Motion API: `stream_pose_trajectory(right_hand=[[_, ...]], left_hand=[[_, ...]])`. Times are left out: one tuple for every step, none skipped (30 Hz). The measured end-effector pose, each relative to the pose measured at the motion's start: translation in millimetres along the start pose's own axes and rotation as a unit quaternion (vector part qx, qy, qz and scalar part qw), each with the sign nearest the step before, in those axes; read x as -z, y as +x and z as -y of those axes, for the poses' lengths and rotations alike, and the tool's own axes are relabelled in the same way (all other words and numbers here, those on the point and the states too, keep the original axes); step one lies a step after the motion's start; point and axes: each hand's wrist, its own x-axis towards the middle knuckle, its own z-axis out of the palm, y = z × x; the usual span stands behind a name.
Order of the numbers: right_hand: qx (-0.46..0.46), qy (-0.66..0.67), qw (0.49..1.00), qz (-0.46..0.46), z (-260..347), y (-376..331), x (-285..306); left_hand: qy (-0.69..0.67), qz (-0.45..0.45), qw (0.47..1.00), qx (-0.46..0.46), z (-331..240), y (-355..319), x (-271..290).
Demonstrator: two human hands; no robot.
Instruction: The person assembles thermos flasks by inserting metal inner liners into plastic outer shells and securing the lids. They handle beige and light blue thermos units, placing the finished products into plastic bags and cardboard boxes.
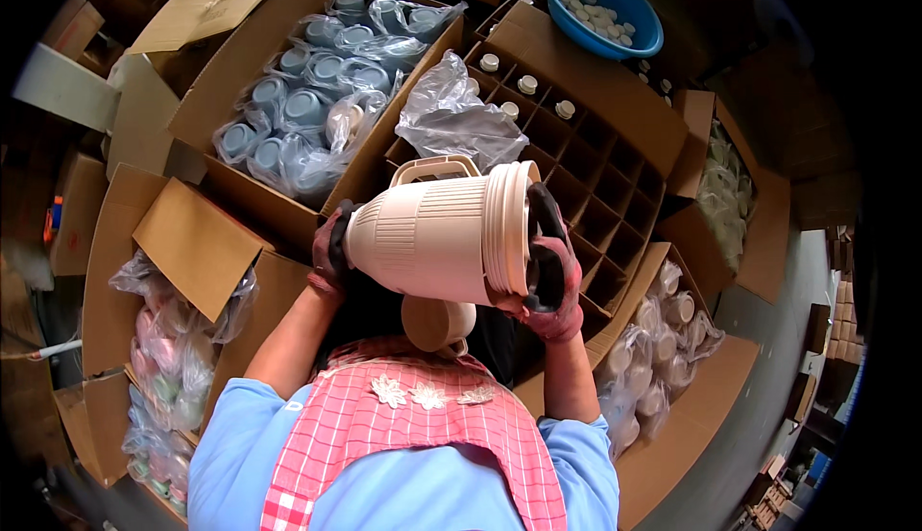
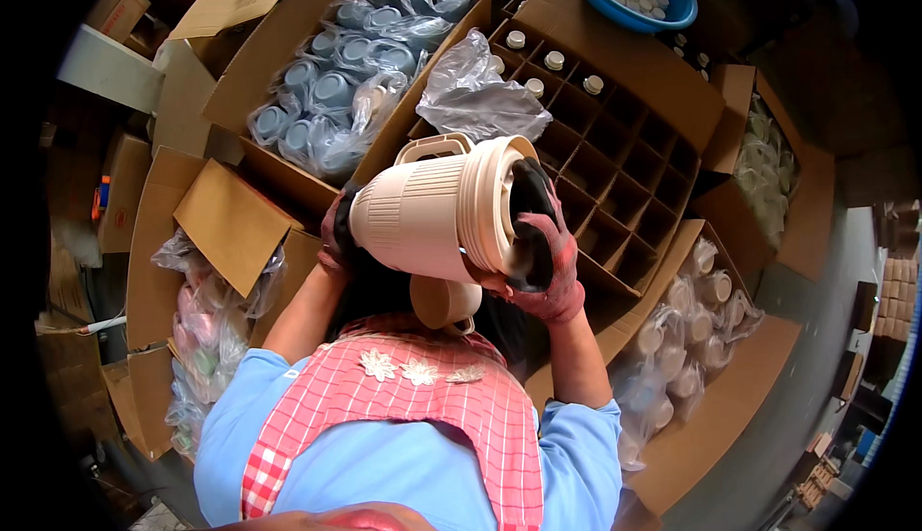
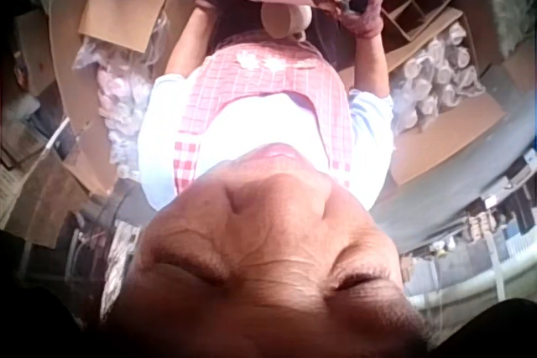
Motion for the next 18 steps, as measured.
stream_pose_trajectory(right_hand=[[0.006,0.008,1.0,0.008,3,-4,-2],[0.005,0.025,0.999,0.019,5,-7,-4],[0.001,0.038,0.999,0.026,8,-10,-5],[-0.007,0.058,0.998,0.035,9,-11,-6],[-0.016,0.062,0.997,0.035,8,-13,-6],[-0.026,0.066,0.997,0.034,7,-16,-7],[-0.035,0.062,0.997,0.033,7,-18,-7],[-0.039,0.052,0.998,0.028,7,-18,-6],[-0.042,0.042,0.998,0.023,8,-18,-6],[-0.039,0.025,0.999,0.014,9,-16,-6],[-0.042,0.01,0.999,0.003,12,-14,-6],[-0.045,-0.005,0.999,-0.008,16,-12,-5],[-0.084,0.02,0.996,-0.023,21,-11,-6],[-0.122,0.045,0.991,-0.039,25,-13,-7],[-0.16,0.07,0.983,-0.054,28,-14,-8],[-0.215,0.106,0.969,-0.06,27,-16,-7],[-0.268,0.14,0.951,-0.069,26,-16,-7],[-0.31,0.199,0.927,-0.074,25,-14,-3]], left_hand=[[-0.031,-0.001,0.999,0.026,6,-1,1],[-0.01,0.003,1.0,0.008,12,-3,3],[0.006,0.002,1.0,-0.009,11,-1,2],[0.023,0.0,0.999,-0.026,10,0,1],[0.037,-0.012,0.998,-0.041,9,3,-2],[0.063,-0.015,0.996,-0.068,4,4,-3],[0.088,-0.019,0.991,-0.094,-1,6,-4],[0.126,-0.017,0.983,-0.132,-8,6,-1],[0.164,-0.015,0.972,-0.169,-15,5,1],[0.158,-0.026,0.971,-0.177,-18,4,1],[0.151,-0.037,0.97,-0.185,-20,3,0],[0.145,-0.048,0.969,-0.193,-28,3,-2],[0.162,-0.049,0.964,-0.204,-36,4,-3],[0.178,-0.05,0.959,-0.216,-45,4,-4],[0.195,-0.052,0.953,-0.227,-53,3,-4],[0.256,-0.121,0.922,-0.264,-41,-6,-4],[0.124,-0.111,0.96,-0.225,-28,-11,-3],[-0.011,-0.095,0.979,-0.178,-57,-5,-7]])
